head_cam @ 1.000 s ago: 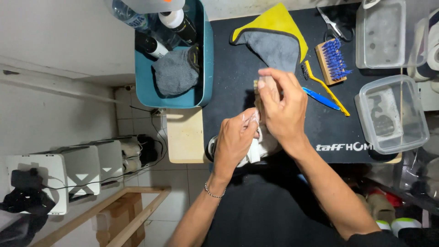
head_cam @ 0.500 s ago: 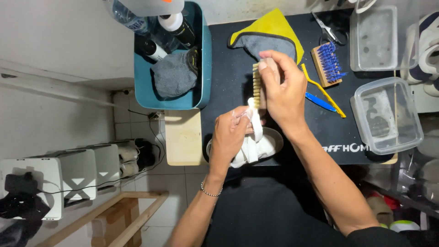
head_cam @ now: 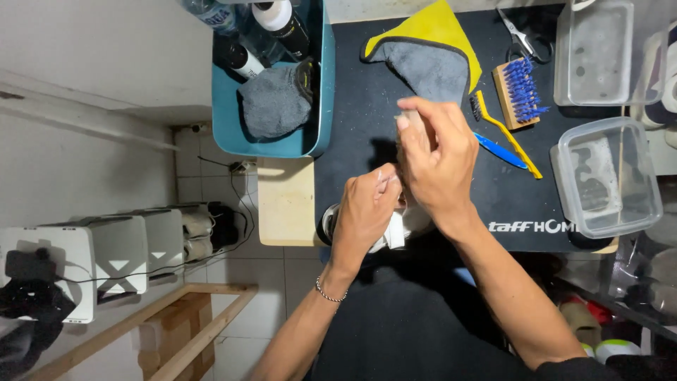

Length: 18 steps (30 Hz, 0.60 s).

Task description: The person scrubs a white sneaker with a wooden brush, focusing on the upper and strap areas. They then wipe the shoe with a yellow and gray cloth to remove residue. The person adjusts the shoe's strap and continues scrubbing the surface with the brush.

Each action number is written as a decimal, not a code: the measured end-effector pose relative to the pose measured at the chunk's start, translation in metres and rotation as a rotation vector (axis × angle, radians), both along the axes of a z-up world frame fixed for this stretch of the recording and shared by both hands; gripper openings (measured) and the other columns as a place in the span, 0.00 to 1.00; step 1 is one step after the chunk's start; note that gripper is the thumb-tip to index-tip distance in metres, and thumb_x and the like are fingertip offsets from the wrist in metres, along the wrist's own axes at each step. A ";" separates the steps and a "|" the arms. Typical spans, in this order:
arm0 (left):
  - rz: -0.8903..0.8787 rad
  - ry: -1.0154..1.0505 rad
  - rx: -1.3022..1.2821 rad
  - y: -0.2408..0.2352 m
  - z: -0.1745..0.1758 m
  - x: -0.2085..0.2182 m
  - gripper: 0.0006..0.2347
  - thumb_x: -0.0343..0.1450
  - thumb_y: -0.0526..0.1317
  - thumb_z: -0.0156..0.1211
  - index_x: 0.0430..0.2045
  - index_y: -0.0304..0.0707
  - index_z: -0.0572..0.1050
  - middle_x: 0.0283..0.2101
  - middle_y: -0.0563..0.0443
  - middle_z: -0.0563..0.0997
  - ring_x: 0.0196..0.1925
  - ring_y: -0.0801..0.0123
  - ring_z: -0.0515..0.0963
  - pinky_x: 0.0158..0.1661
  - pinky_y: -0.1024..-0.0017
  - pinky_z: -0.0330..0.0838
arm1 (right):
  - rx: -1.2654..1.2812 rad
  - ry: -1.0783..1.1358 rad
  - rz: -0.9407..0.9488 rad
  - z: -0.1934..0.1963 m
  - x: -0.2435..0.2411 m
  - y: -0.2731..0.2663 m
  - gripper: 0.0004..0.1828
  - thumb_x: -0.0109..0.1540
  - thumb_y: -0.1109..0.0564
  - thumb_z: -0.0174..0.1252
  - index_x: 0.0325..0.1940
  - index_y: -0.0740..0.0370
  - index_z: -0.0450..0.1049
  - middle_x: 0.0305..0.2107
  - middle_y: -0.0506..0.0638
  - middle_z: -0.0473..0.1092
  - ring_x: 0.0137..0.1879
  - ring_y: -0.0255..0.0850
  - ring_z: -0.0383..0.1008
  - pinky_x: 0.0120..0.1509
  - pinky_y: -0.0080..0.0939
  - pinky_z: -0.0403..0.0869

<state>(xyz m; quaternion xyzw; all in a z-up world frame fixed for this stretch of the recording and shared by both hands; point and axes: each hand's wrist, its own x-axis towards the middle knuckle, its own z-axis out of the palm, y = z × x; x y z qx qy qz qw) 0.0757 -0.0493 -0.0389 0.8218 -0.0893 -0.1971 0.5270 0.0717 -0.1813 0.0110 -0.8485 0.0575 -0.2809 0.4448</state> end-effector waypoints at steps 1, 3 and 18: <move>0.044 -0.009 -0.020 -0.002 0.011 0.000 0.08 0.72 0.36 0.51 0.33 0.36 0.79 0.14 0.46 0.73 0.23 0.77 0.68 0.25 0.66 0.71 | 0.036 0.003 0.023 0.002 0.005 -0.003 0.10 0.69 0.55 0.59 0.53 0.56 0.80 0.34 0.53 0.70 0.33 0.46 0.69 0.41 0.45 0.70; 0.099 -0.021 -0.041 -0.006 0.032 0.005 0.07 0.71 0.35 0.51 0.25 0.35 0.76 0.11 0.46 0.70 0.23 0.79 0.65 0.24 0.71 0.70 | 0.072 0.002 0.056 0.006 -0.004 0.000 0.10 0.69 0.55 0.59 0.53 0.56 0.80 0.33 0.54 0.70 0.33 0.44 0.68 0.41 0.45 0.70; 0.088 -0.148 -0.009 0.000 0.025 0.002 0.08 0.71 0.33 0.52 0.33 0.26 0.78 0.14 0.30 0.71 0.17 0.61 0.68 0.23 0.66 0.69 | 0.093 0.108 0.068 0.000 -0.032 0.010 0.10 0.68 0.55 0.60 0.52 0.56 0.81 0.34 0.54 0.73 0.33 0.47 0.71 0.39 0.45 0.70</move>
